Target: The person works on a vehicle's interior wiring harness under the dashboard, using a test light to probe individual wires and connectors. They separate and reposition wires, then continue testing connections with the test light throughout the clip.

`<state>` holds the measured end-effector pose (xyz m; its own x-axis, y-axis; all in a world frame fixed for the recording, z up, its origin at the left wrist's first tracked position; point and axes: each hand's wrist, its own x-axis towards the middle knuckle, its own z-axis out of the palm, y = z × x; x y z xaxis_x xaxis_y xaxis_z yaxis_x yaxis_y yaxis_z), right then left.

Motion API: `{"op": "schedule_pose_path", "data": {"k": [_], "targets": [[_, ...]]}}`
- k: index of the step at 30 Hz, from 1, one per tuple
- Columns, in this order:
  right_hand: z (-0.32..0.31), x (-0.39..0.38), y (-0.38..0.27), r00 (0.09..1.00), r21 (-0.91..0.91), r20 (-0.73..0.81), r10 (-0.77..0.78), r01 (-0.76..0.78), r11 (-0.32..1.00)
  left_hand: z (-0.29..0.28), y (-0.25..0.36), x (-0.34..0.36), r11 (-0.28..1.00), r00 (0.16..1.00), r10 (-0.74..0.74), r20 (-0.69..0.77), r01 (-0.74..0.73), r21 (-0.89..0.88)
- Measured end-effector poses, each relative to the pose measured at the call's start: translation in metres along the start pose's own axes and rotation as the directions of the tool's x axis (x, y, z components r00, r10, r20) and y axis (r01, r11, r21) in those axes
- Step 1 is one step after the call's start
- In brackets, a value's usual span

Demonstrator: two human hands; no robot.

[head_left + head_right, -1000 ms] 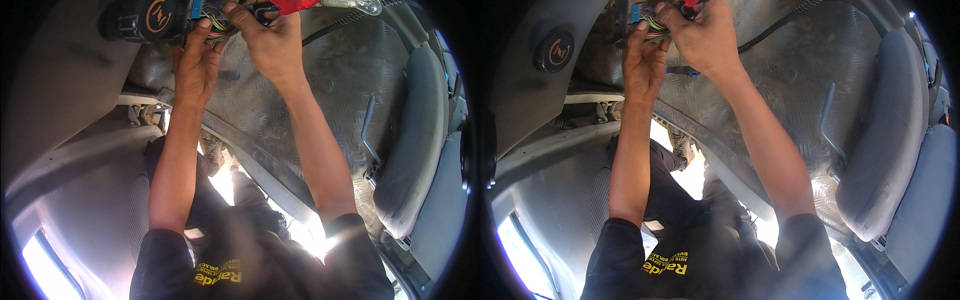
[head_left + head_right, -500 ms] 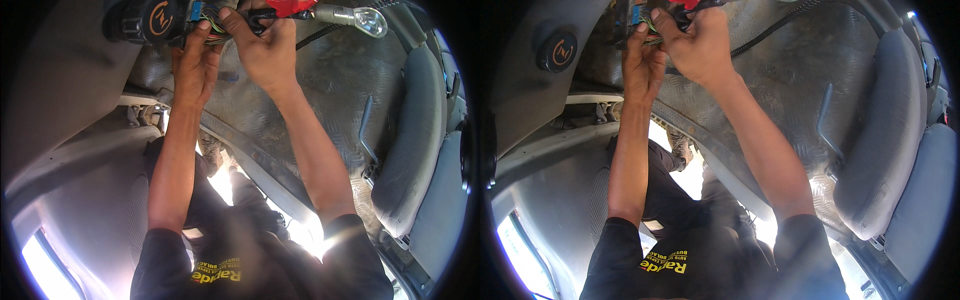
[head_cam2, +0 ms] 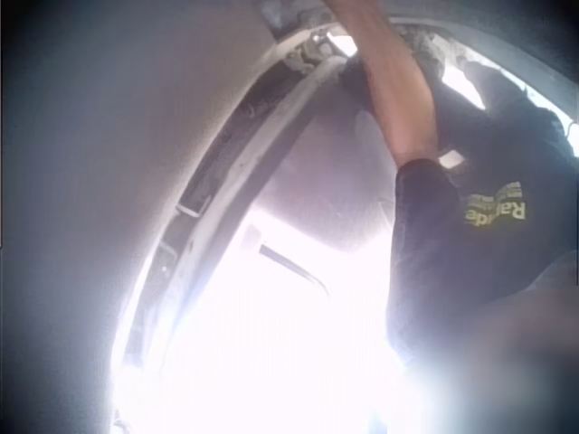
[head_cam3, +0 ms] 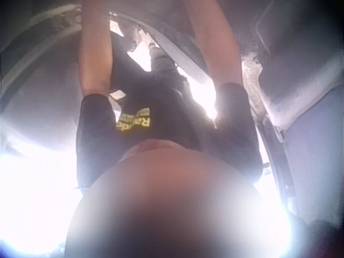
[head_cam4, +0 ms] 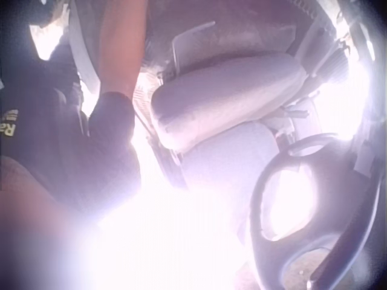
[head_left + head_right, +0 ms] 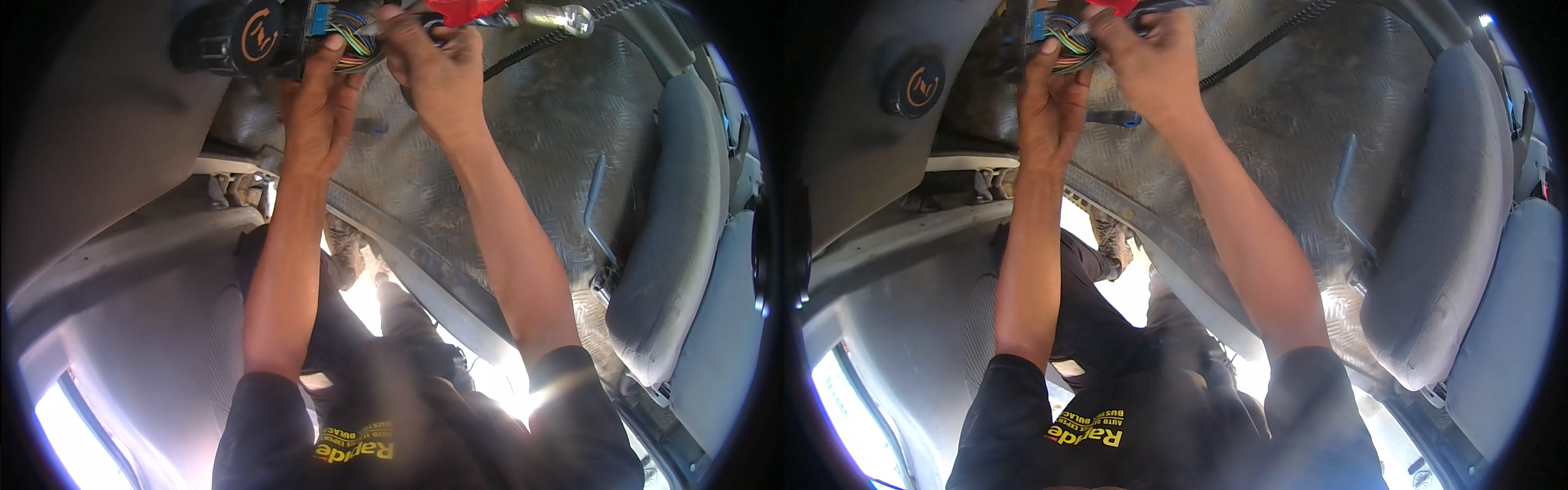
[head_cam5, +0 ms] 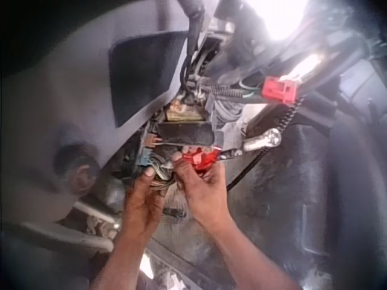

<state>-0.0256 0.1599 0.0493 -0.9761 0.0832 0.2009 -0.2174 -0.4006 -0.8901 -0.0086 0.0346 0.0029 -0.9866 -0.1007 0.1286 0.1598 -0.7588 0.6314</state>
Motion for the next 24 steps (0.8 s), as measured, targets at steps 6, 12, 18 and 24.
{"op": "schedule_pose_path", "data": {"k": [6,12,18,24], "targets": [[-0.003,-0.003,-0.018,0.981,-0.214,0.189,-0.037,0.078,0.974,0.000,0.000,-0.005,0.999,0.999,-0.037,-0.009,0.037,-0.034],[-0.005,0.003,-0.013,0.940,-0.325,0.281,-0.194,0.283,0.903,0.004,0.001,-0.008,0.998,0.999,-0.013,0.031,0.014,-0.054],[-0.002,0.000,-0.010,0.952,-0.232,0.288,-0.102,0.173,0.957,0.005,0.003,-0.006,0.991,0.999,-0.033,0.041,0.038,-0.130],[-0.001,0.001,-0.013,0.963,-0.237,0.251,-0.102,0.164,0.958,-0.003,-0.011,0.001,0.999,0.998,-0.051,-0.047,0.051,-0.005]]}}
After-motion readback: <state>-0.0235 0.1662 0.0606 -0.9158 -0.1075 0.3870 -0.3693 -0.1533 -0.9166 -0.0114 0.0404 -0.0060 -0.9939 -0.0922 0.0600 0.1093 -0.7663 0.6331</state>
